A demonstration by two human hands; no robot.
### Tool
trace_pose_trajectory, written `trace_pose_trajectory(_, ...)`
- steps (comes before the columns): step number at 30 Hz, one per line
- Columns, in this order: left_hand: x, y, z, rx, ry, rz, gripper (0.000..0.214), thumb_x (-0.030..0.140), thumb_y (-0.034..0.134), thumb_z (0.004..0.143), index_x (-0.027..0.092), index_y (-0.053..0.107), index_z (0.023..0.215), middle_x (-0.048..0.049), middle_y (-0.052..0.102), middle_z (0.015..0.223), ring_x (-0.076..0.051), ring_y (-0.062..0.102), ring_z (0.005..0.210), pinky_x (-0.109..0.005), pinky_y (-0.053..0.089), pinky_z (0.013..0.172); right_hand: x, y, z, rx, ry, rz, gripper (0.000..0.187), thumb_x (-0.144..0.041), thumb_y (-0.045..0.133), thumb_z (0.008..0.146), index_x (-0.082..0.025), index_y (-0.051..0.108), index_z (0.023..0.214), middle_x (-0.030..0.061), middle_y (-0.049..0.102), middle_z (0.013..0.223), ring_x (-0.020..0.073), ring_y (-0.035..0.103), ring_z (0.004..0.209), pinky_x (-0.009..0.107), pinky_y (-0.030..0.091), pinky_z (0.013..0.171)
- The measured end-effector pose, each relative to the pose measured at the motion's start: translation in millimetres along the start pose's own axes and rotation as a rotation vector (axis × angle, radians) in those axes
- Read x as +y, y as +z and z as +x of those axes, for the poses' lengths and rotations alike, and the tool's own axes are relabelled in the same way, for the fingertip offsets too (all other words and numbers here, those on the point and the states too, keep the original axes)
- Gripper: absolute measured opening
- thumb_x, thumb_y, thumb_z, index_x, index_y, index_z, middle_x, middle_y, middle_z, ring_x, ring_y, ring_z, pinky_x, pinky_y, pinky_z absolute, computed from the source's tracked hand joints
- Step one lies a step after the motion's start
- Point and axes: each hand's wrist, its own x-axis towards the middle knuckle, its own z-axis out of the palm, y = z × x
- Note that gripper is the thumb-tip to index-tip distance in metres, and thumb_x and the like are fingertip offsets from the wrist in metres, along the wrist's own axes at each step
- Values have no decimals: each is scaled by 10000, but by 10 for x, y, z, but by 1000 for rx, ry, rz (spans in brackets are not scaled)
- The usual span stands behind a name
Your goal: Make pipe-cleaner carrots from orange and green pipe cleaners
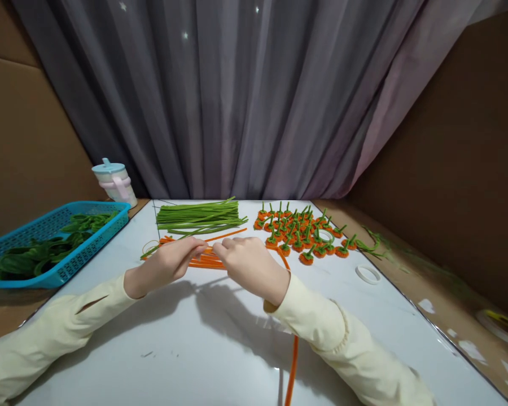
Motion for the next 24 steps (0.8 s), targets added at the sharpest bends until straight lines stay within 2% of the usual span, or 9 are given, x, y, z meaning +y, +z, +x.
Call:
trace_pose_trajectory(3,42,-49,36,-59,-100,-150,202,164,326,936,152,503,840,-5,573,681,-91,538,558,-189,423,518,94,13,11,35,-23,-15,237,41,417,740,-149,542,808,25,558,686,127,429,560,265,165,507)
trace_pose_trajectory(7,65,-97,52,-84,-167,-252,195,168,333,933,165,490,817,22,523,628,-76,474,490,-181,375,489,151,50,15,111,-63,59,223,39,417,758,-160,518,766,8,533,665,119,417,553,248,199,522)
trace_pose_trajectory(14,52,-130,36,-183,-243,-398,161,181,342,923,173,452,1040,55,468,573,-87,472,478,-184,373,488,180,92,15,137,-105,196,170,-19,446,811,-157,534,764,7,522,648,111,427,567,225,238,545)
trace_pose_trajectory(19,85,-114,21,-132,-267,-599,151,178,349,921,179,442,1040,57,460,566,-81,454,474,-187,384,490,227,115,56,106,-197,646,178,-122,421,875,-145,551,755,-13,487,604,94,419,545,201,284,545)
trace_pose_trajectory(22,120,-77,-2,-61,-310,-755,149,199,342,932,174,440,1042,49,464,562,-82,449,463,-196,389,472,224,132,85,11,-206,919,218,-197,408,902,-143,573,770,-33,453,552,87,401,509,194,308,528)
trace_pose_trajectory(24,135,-59,-17,-12,-310,-776,177,201,341,934,168,450,1070,30,495,581,-84,455,463,-198,393,459,201,151,99,-75,-173,1100,247,-280,420,916,-140,585,797,-30,476,555,89,428,516,195,335,532)
